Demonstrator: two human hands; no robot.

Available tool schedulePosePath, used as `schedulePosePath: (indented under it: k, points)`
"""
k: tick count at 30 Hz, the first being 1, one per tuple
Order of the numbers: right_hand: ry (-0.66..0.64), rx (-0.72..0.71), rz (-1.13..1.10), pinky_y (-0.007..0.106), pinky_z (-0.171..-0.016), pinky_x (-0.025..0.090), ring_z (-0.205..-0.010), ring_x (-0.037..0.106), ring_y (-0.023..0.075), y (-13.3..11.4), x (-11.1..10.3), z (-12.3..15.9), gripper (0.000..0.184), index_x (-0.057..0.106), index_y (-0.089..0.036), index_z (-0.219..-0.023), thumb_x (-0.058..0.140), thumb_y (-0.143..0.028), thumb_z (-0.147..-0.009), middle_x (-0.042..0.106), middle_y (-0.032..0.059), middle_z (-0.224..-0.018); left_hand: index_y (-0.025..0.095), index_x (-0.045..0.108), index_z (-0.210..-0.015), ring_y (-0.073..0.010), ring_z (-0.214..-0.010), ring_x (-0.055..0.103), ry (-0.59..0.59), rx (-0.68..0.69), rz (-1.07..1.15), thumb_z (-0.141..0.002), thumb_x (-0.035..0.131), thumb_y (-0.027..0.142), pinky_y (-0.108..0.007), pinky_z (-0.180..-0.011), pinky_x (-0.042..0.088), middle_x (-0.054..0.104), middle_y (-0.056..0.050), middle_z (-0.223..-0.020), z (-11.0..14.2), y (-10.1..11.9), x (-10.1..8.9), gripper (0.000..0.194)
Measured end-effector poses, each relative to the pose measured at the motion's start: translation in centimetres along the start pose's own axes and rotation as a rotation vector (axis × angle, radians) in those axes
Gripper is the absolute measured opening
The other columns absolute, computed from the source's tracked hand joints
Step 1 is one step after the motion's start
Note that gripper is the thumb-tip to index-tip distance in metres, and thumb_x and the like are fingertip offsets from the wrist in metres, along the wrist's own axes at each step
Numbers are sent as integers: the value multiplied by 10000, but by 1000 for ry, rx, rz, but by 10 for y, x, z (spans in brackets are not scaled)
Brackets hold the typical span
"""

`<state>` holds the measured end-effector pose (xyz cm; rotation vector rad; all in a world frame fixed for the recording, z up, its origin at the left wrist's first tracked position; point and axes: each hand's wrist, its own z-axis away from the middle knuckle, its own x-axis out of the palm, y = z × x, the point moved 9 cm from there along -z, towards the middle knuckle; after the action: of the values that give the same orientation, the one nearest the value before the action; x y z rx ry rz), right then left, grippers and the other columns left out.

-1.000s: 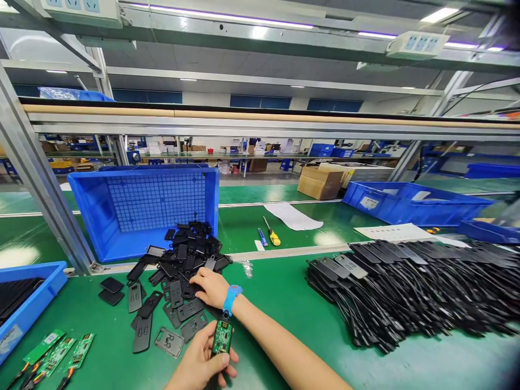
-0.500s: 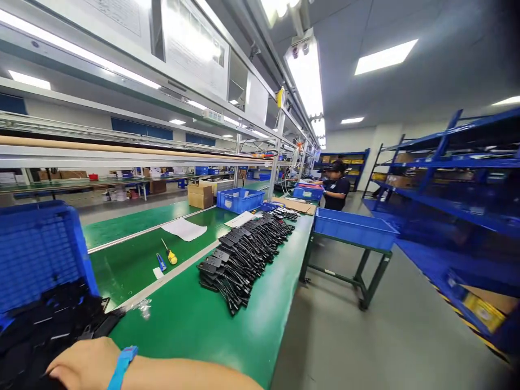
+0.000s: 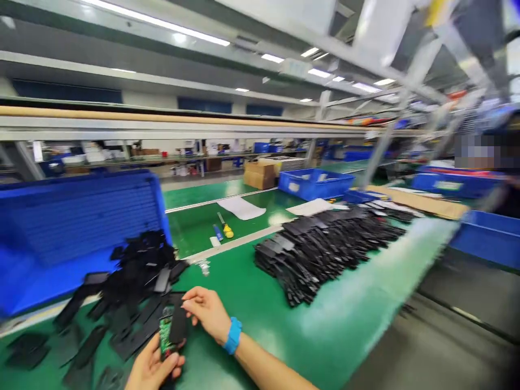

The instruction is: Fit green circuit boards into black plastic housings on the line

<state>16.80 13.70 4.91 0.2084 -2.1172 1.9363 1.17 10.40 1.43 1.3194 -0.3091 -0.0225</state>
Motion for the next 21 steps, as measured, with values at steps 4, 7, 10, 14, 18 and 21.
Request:
schedulePosePath:
  k: [4,7,10,14,18,21]
  points:
    - [-90,42,85,178,-469,371,-535,505,86,15,7,13,398,628,-123,-849,717,-475,-688,559,-7,-619,115,515,-1199,-264,-735,661,-71,-15,51,-483,892,390,-286,-594,505,658,-169,-975,5,-8,3,855]
    - [-107,51,147,196,-494,379,-554,519,100,19,10,20,353,628,-135,-845,691,-457,-714,558,-4,-625,122,521,-1215,-247,-759,654,-158,-43,54,-509,885,354,-295,-646,501,643,-169,-1014,8,-12,11,827]
    - [-82,50,191,216,-515,402,-568,531,113,19,9,24,321,628,-145,-828,681,-442,-718,574,7,-643,131,540,-1202,-243,-834,640,-213,-64,29,-526,878,335,-319,-757,502,643,-156,-1022,10,-15,16,783]
    - [-66,39,199,220,-528,412,-560,533,111,16,7,22,298,622,-142,-800,683,-421,-717,564,1,-623,128,541,-1184,-220,-834,623,-246,-59,-79,-603,834,384,-269,-695,499,638,-150,-1040,7,-14,18,699]
    - [-12,83,151,216,-537,423,-542,548,106,14,7,19,360,608,-137,-777,736,-450,-656,565,-11,-592,123,522,-1160,-197,-676,605,-157,-66,-157,-548,836,500,-261,-549,489,659,-141,-977,9,-12,13,785]
    - [50,166,85,202,-503,423,-511,548,101,22,10,16,496,595,-143,-741,805,-524,-504,572,-11,-585,162,555,-1092,-255,-676,617,100,-89,-126,-379,875,570,-298,-510,500,678,-96,-883,7,-12,6,881]
